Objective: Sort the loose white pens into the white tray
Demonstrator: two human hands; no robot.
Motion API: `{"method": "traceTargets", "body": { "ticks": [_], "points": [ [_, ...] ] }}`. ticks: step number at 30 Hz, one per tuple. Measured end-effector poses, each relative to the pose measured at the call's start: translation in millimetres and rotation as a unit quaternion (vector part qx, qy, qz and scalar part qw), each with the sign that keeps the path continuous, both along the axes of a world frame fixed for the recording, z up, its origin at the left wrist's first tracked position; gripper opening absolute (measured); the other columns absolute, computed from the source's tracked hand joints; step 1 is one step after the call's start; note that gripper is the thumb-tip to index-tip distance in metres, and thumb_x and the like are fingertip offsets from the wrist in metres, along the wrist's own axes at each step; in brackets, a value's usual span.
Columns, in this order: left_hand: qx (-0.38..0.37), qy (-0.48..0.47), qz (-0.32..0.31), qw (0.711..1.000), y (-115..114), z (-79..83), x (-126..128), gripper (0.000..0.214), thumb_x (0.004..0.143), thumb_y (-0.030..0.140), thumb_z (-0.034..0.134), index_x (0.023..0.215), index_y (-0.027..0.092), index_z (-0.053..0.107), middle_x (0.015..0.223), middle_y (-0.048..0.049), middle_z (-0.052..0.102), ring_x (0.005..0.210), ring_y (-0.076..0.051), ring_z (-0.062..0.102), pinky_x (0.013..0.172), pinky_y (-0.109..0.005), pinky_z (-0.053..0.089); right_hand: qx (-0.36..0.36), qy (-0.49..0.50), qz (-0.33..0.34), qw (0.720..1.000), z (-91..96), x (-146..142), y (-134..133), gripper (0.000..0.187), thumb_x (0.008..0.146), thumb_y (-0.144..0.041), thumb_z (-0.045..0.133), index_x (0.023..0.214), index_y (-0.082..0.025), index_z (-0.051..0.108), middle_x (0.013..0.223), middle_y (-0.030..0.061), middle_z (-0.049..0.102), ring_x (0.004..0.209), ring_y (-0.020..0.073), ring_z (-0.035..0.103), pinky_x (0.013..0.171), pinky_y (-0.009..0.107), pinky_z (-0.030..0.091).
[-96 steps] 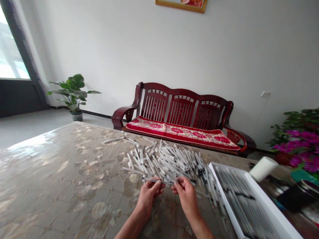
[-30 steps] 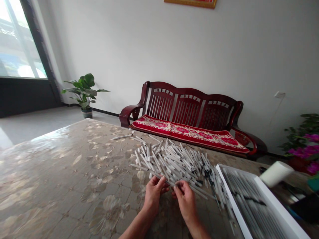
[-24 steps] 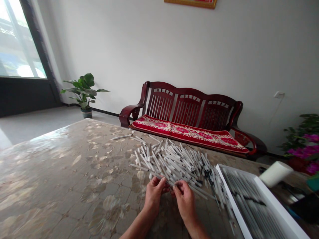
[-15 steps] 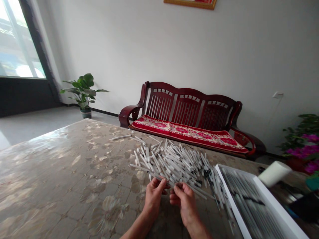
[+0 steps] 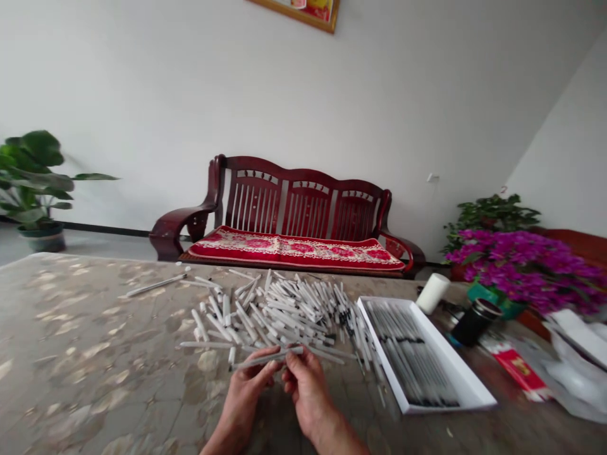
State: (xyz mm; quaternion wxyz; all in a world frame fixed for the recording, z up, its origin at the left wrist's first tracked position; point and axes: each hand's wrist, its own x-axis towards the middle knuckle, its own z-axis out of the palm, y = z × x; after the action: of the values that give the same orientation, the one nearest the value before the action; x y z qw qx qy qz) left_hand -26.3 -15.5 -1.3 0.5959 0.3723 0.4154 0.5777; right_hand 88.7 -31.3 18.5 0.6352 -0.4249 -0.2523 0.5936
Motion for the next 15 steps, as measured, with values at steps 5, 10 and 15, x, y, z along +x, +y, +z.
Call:
{"method": "traceTargets", "body": {
  "ticks": [5, 10, 15],
  "points": [
    [-0.021, 0.059, 0.006, 0.998, 1.4, 0.6, -0.5, 0.053, 0.048, 0.046, 0.089, 0.092, 0.02, 0.076, 0.09, -0.0052, 0.077, 0.064, -0.018, 0.066, 0.051, -0.023, 0.047, 0.022, -0.065, -0.043, 0.997, 22.0, 71.1, 1.5, 0.043, 0.062, -0.052, 0.083, 0.081, -0.019, 0.064, 0.07, -0.0018, 0.067, 0.06, 0.0114, 0.062, 0.045, 0.017, 0.039],
    [-0.027, 0.1, 0.011, 0.995, 7.3, -12.3, -6.2, 0.057, 0.049, 0.061, 0.082, 0.09, 0.021, 0.073, 0.096, -0.0059, 0.078, 0.073, -0.024, 0.072, 0.056, -0.027, 0.052, 0.013, -0.323, -0.154, 0.934, 50.4, 193.8, 21.2, 0.056, 0.06, -0.069, 0.074, 0.082, -0.018, 0.063, 0.076, 0.0034, 0.07, 0.064, 0.0158, 0.065, 0.045, 0.021, 0.043],
    [-0.003, 0.168, -0.035, 0.985, 7.8, -25.5, -5.6, 0.057, 0.055, 0.066, 0.075, 0.091, 0.022, 0.072, 0.074, -0.0018, 0.076, 0.066, -0.022, 0.069, 0.058, -0.027, 0.052, -0.045, -0.453, -0.2, 0.868, 75.1, 309.8, 45.4, 0.036, 0.067, -0.05, 0.075, 0.068, -0.019, 0.056, 0.06, -0.0008, 0.063, 0.055, 0.0137, 0.062, 0.044, 0.019, 0.042]
  ]
}}
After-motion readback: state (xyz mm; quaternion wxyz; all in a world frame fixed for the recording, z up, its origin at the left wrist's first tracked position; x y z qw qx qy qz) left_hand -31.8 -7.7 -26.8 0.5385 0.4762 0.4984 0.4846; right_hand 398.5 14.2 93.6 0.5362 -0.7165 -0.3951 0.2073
